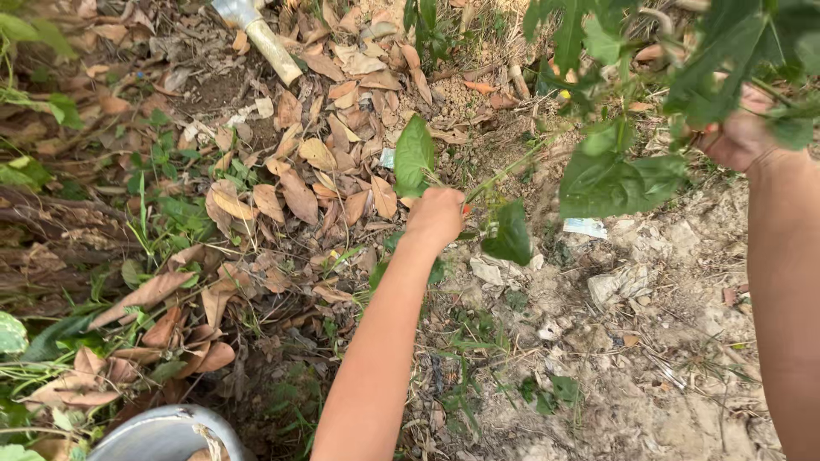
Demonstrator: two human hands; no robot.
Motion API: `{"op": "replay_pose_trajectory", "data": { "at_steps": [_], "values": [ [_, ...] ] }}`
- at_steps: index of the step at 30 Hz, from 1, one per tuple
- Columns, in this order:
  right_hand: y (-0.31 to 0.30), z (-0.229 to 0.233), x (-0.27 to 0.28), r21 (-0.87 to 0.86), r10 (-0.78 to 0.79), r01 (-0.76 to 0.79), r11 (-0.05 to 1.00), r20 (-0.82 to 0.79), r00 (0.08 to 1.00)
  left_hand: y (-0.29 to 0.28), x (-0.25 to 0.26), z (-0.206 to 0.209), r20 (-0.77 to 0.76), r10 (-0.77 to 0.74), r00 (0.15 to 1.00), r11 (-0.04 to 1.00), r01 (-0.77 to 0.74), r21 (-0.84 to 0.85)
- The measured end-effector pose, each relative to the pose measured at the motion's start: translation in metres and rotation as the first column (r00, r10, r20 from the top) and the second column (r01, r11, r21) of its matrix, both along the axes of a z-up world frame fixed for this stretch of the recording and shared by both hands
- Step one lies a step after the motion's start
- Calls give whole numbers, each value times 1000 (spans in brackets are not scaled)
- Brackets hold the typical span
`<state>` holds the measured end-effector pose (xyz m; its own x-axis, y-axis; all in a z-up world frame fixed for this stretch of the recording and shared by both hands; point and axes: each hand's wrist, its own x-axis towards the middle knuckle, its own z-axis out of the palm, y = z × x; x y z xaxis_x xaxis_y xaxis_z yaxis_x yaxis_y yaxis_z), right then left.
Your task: The person picks up dry leaves and debris by hand from the ground and places them into a small grey bucket.
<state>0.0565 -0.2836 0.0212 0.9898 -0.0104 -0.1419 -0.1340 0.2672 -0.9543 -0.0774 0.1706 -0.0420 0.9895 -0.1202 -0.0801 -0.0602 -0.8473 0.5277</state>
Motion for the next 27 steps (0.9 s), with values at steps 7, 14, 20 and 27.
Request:
{"op": "replay_pose_trajectory", "data": {
  "at_steps": [7, 14, 20, 27],
  "values": [
    [67, 39, 2, -525, 193, -98, 845, 129, 973, -21, 10, -18, 16, -126, 992, 989, 127, -73],
    [119, 74, -26, -222, 357, -296, 929, 334, 872, -49, 5, -47, -16, -215, 976, 963, 210, -168],
    [86, 45, 24, -151, 186, -131, 980, 447, 875, -24, 0, -34, -110, -121, 987, 982, 103, -157],
    [52, 12, 67, -56, -65, 107, 993, 502, 863, 46, -6, 7, 317, -2, 948, 995, 33, -92]
  ]
}}
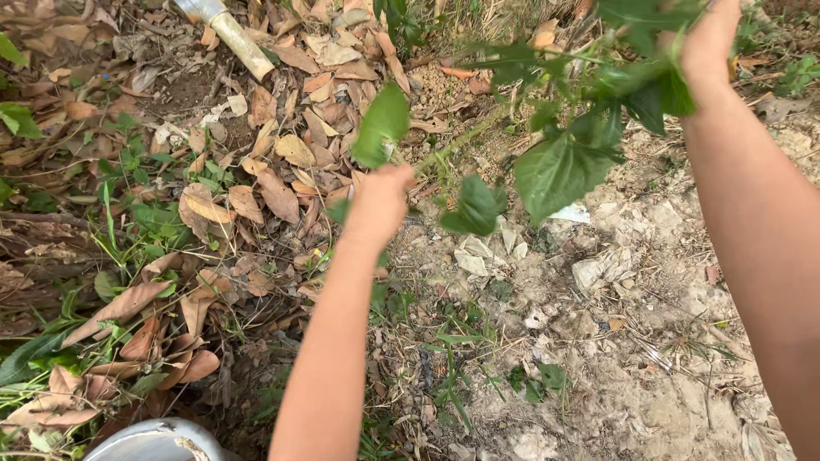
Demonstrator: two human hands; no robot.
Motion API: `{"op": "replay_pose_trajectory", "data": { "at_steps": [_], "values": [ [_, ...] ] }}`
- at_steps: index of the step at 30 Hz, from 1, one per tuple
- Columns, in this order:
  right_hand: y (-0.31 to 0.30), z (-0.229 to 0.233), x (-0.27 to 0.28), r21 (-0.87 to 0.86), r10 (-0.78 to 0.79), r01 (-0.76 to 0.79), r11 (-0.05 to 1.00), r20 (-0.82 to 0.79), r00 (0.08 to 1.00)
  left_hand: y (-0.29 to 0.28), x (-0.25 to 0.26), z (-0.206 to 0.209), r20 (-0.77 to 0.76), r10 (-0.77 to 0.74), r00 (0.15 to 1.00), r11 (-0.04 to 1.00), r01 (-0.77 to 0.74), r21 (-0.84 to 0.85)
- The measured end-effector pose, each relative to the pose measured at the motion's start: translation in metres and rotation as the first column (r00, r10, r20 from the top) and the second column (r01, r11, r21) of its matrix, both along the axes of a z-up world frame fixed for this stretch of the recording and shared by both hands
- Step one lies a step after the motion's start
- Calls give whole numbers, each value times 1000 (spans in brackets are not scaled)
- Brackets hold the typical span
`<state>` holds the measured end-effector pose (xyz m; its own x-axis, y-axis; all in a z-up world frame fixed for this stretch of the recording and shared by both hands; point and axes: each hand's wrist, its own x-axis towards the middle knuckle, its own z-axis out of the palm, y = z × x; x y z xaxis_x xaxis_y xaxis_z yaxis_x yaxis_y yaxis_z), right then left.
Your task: The person picks up dry leaves and debris by hand from the ground and places them into a small grey bucket.
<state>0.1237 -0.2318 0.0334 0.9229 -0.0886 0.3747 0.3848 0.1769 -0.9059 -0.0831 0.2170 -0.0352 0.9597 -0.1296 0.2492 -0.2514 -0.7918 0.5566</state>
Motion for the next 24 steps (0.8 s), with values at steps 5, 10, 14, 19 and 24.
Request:
{"op": "replay_pose_trajectory", "data": {
  "at_steps": [5, 10, 14, 19, 24],
  "values": [
    [8, 7, 0, 193, 154, -142, 971, -44, 987, 32, -1, 57, 178, 7, 984, 995, -24, 95],
    [44, 4, 1, 267, 221, -185, 946, -111, 969, 50, -18, 57, 165, 84, 983, 987, -105, 124],
    [90, -14, -2, 302, 282, -230, 925, -142, 949, 36, -38, 48, 155, 92, 984, 994, -100, 42],
    [109, -17, -1, 297, 308, -264, 918, -116, 944, 40, -50, 49, 294, -53, 954, 983, -2, 186],
    [128, -22, -2, 264, 371, -331, 906, -121, 921, 59, -21, 15, -240, 66, 969, 997, -53, 58]
  ]
}}
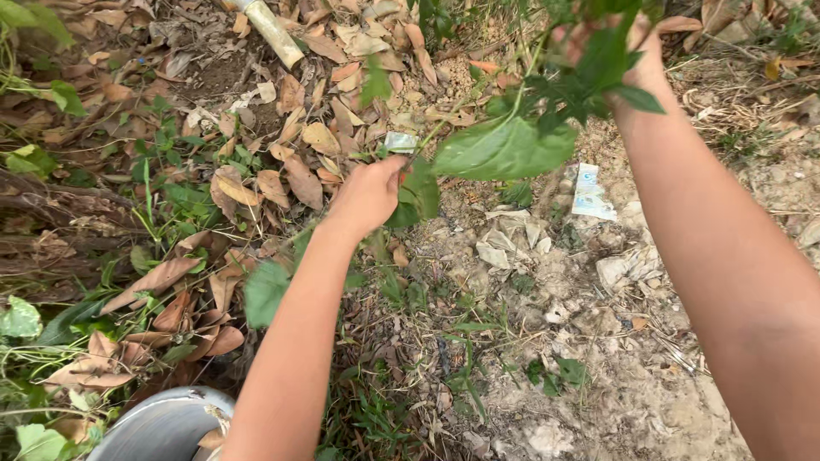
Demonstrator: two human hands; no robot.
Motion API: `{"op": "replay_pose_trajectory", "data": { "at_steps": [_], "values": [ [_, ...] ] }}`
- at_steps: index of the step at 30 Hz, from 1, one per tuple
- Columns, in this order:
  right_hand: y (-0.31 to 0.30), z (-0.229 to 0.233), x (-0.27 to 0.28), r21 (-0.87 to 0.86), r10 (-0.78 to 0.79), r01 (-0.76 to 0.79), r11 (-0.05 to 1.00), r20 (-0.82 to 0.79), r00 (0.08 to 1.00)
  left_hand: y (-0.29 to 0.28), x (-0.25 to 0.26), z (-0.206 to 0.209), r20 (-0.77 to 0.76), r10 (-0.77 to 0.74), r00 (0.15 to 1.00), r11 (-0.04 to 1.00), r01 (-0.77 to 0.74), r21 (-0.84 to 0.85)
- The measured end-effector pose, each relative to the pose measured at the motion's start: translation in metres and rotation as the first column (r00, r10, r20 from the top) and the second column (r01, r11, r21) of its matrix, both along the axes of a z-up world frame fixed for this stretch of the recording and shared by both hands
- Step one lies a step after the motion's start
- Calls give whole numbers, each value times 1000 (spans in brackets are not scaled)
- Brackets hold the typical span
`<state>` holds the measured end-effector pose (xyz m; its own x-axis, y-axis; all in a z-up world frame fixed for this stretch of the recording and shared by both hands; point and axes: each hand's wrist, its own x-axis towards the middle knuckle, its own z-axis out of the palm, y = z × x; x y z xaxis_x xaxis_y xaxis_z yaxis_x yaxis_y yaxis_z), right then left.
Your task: The person picks up dry leaves and debris by hand from the ground and places them into a small grey bucket.
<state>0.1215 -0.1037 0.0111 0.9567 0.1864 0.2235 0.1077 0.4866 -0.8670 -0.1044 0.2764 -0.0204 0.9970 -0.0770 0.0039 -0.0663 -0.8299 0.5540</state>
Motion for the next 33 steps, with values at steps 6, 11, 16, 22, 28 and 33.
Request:
{"op": "replay_pose_trajectory", "data": {
  "at_steps": [6, 11, 16, 22, 28, 33],
  "values": [
    [9, -18, 2, -39, 35, -34, 999, 21, 999, -14, 57, -13, 252, 110, 962, 974, -154, 164],
    [29, -27, -13, -83, -65, 79, 993, 162, 985, -109, 59, 81, 854, 289, 434, 926, 98, -363],
    [63, -2, -63, -35, -46, 44, 998, -46, 998, -187, 60, 110, 821, 207, 532, 978, -109, -176],
    [38, 7, -57, 31, 180, -179, 983, -292, 939, -165, 82, 84, 694, 159, 702, 987, -105, -121],
    [20, 12, -35, 4, 70, -70, 998, -165, 984, -158, 73, 61, 379, 78, 922, 978, 3, -209],
    [2, 9, -35, -10, 10, -11, 1000, -108, 994, -172, 65, 66, 415, 89, 906, 957, 37, -286]
  ]
}}
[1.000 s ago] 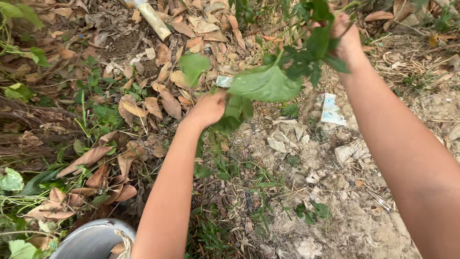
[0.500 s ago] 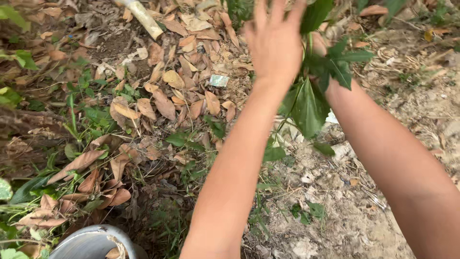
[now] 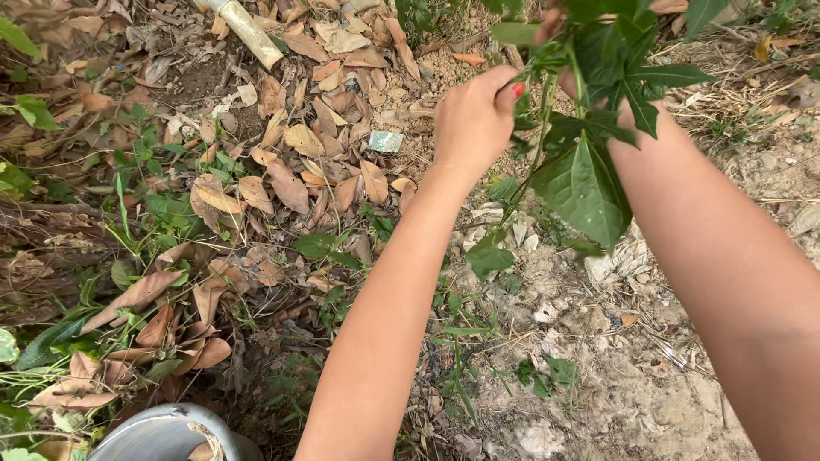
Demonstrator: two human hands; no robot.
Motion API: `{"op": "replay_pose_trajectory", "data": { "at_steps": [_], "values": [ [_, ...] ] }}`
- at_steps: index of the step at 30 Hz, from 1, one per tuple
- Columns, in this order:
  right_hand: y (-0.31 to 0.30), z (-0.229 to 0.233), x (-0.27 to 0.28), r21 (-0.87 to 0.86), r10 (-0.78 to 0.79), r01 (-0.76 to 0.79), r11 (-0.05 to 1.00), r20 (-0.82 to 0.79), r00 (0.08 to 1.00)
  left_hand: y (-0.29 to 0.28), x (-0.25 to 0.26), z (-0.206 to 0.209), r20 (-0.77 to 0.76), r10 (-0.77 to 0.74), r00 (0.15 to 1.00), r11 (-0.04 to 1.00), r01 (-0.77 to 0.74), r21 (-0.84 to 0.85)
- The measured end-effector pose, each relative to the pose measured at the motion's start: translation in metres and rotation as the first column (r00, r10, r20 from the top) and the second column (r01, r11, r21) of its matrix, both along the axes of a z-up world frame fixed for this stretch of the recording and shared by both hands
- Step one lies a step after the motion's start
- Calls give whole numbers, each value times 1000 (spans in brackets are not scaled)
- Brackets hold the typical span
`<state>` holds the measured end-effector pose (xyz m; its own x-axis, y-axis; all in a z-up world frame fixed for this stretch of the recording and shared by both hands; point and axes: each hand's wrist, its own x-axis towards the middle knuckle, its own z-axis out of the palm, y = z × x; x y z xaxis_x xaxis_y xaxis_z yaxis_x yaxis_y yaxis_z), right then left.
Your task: The person picks up dry leaves and debris by hand from the ground and places them into a small grey bucket.
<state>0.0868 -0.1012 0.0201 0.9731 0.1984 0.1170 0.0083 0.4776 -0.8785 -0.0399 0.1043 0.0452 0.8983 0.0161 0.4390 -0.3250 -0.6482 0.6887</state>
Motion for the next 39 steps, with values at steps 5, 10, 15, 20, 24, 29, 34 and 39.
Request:
{"op": "replay_pose_trajectory", "data": {
  "at_steps": [5, 10, 15, 20, 24, 29, 34, 39],
  "values": [
    [-4, 0, -6, -3, -15, 15, 1000, 19, 1000, -6, -6, 21, -65, -33, 997, 998, 36, 56],
    [-3, 0, -13, -12, -14, 14, 1000, 23, 1000, 11, -2, 39, -35, -34, 999, 996, 37, 79],
    [-8, -1, -22, -52, 22, -21, 998, 6, 1000, 8, 31, 48, 285, 24, 958, 973, -88, 214],
    [-11, -13, -31, -106, 110, -119, 987, -83, 990, -35, 51, 47, 12, -111, 994, 964, 105, 246],
    [-19, -18, -32, -120, 125, -137, 983, -103, 987, -28, 61, 44, -226, -215, 950, 949, 258, 183],
    [-19, -10, -28, -159, 122, -134, 978, -78, 989, 3, 72, 34, -198, -225, 954, 845, 292, 447],
    [-15, 7, -12, -151, 96, -99, 984, -23, 995, 5, 103, -7, -382, -106, 918, 778, 316, 543],
    [-32, 1, -22, -176, 118, -130, 976, -81, 990, -2, 147, -56, -171, -195, 966, 791, 259, 554]
  ]
}}
